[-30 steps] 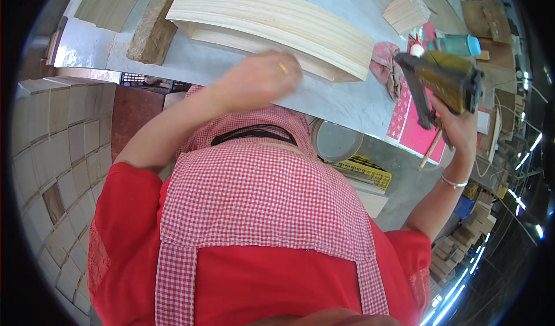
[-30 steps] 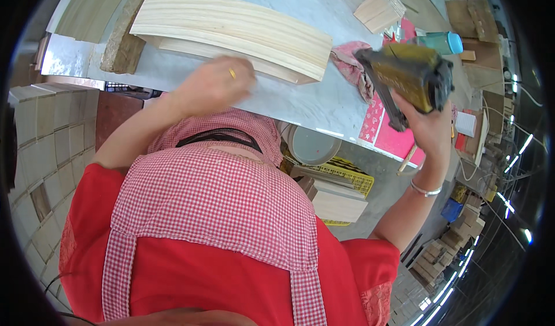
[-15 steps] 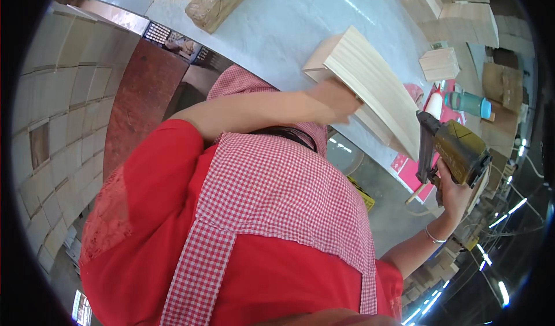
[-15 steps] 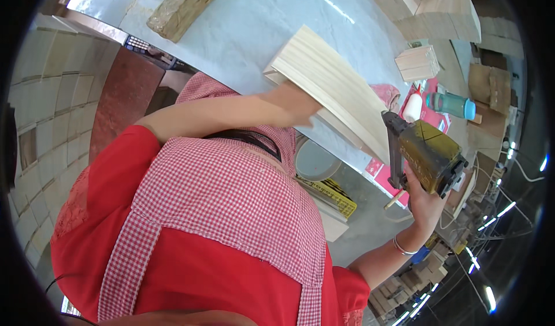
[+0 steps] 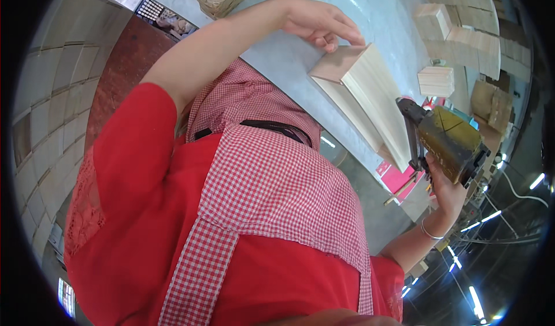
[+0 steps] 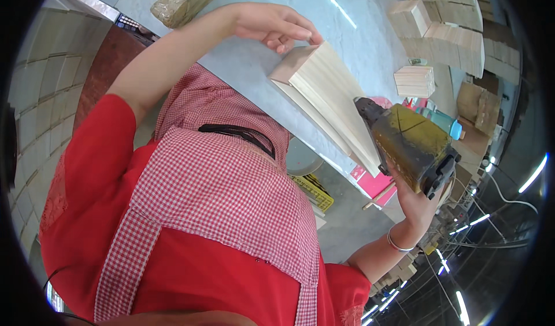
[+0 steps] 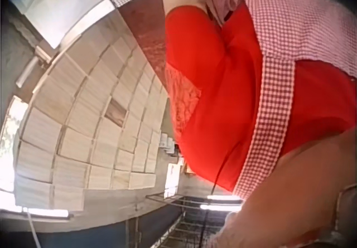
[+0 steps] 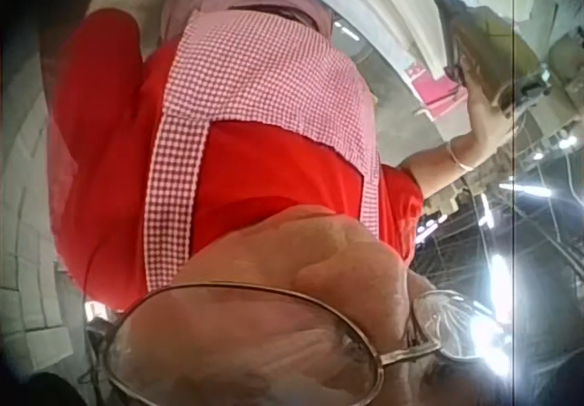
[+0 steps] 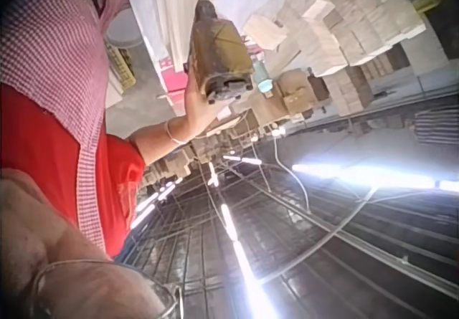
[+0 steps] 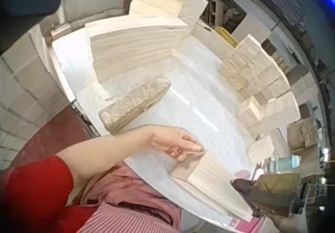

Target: The user is assembling wooden boxes by gluing pieces together and then securing them with a nail gun.

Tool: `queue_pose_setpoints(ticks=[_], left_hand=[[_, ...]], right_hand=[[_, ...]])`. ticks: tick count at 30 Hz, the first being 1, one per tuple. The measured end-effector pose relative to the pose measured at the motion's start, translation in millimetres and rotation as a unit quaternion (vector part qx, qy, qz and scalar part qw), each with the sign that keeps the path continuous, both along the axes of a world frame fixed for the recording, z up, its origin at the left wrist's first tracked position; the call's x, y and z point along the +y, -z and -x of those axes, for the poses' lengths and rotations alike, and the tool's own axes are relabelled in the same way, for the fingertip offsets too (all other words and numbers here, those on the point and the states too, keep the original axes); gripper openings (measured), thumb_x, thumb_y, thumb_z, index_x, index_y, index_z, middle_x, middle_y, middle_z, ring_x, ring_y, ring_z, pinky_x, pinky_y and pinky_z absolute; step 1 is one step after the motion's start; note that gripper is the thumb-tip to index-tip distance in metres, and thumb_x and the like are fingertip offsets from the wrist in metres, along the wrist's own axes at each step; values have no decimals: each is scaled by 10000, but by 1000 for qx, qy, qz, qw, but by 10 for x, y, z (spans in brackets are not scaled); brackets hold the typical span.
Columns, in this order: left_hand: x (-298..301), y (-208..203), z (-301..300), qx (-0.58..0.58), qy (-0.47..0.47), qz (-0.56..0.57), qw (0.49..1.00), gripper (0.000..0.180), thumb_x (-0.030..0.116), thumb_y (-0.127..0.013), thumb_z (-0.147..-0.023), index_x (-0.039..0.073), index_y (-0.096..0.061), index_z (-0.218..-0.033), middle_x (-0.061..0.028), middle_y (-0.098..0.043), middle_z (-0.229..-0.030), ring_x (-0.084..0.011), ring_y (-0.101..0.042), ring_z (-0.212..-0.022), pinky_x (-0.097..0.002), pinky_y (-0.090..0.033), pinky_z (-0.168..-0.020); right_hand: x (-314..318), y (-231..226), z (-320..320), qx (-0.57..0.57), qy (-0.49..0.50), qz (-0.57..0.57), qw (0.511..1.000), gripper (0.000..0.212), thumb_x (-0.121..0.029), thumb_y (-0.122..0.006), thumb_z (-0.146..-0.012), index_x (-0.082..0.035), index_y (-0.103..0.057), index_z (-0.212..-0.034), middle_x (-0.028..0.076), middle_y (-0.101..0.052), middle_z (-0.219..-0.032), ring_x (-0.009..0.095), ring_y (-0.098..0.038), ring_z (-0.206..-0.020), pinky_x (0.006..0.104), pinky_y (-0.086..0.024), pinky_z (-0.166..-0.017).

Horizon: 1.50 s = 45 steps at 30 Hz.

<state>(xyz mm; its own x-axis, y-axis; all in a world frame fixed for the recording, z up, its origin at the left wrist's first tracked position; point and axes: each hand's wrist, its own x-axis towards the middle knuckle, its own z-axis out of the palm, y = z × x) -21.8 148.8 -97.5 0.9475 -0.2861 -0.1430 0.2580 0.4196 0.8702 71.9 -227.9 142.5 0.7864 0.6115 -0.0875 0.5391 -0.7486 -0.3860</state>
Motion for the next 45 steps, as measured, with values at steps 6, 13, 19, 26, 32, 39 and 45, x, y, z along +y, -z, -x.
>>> queue_pose_setpoints(ticks=[6,13,19,26,32,39,45], left_hand=[[-2,154,-348,-2,151,148,977,263,317,-668,-1030,63,-650,-965,74,-495,-704,-12,-410,-546,-186,-336,-505],[-106,188,-399,-1,150,179,972,274,255,-683,-1021,95,-604,-813,100,-411,-586,6,-343,-503,-181,-255,-470],[-152,147,-399,35,110,187,976,229,205,-726,-990,77,-637,-822,106,-420,-578,14,-326,-481,-180,-245,-473],[-183,210,-388,15,75,146,986,192,222,-762,-955,48,-687,-922,87,-492,-651,1,-384,-538,-185,-312,-544],[-236,108,75,-203,-122,-145,961,824,343,-922,-707,89,-577,-1410,-37,-600,-1204,-165,-587,-1001,-330,-466,-901],[-371,42,314,-275,-170,-302,897,1045,373,-946,-595,160,-469,-1501,-99,-527,-1401,-289,-447,-1367,-460,-389,-1156],[-379,21,235,-250,-154,-282,913,1027,368,-945,-558,147,-496,-1454,-106,-521,-1373,-287,-458,-1348,-453,-396,-1149]], right_hand=[[447,-67,45,32,-81,22,996,427,-87,-873,-836,28,-686,-1203,86,-743,-1145,170,-694,-987,332,-562,-884],[790,-44,24,-5,-176,51,983,472,-67,-902,-775,32,-667,-1172,125,-743,-1094,220,-713,-979,347,-564,-858],[920,-9,10,9,-176,57,983,520,-77,-892,-809,37,-645,-1252,106,-730,-1145,201,-685,-1003,336,-556,-890],[1033,64,-30,9,-140,100,985,512,-111,-902,-806,36,-653,-1229,106,-741,-1115,197,-695,-963,326,-556,-871],[1032,81,-39,1,-157,77,985,443,-139,-898,-816,19,-695,-1177,93,-763,-1089,175,-701,-933,319,-556,-852],[1023,68,-90,21,-145,86,985,407,-127,-888,-824,15,-709,-1161,84,-765,-1096,165,-699,-936,317,-555,-852],[1011,86,-132,31,-136,80,987,379,-114,-872,-840,11,-713,-1160,85,-766,-1098,160,-694,-952,318,-552,-860]])
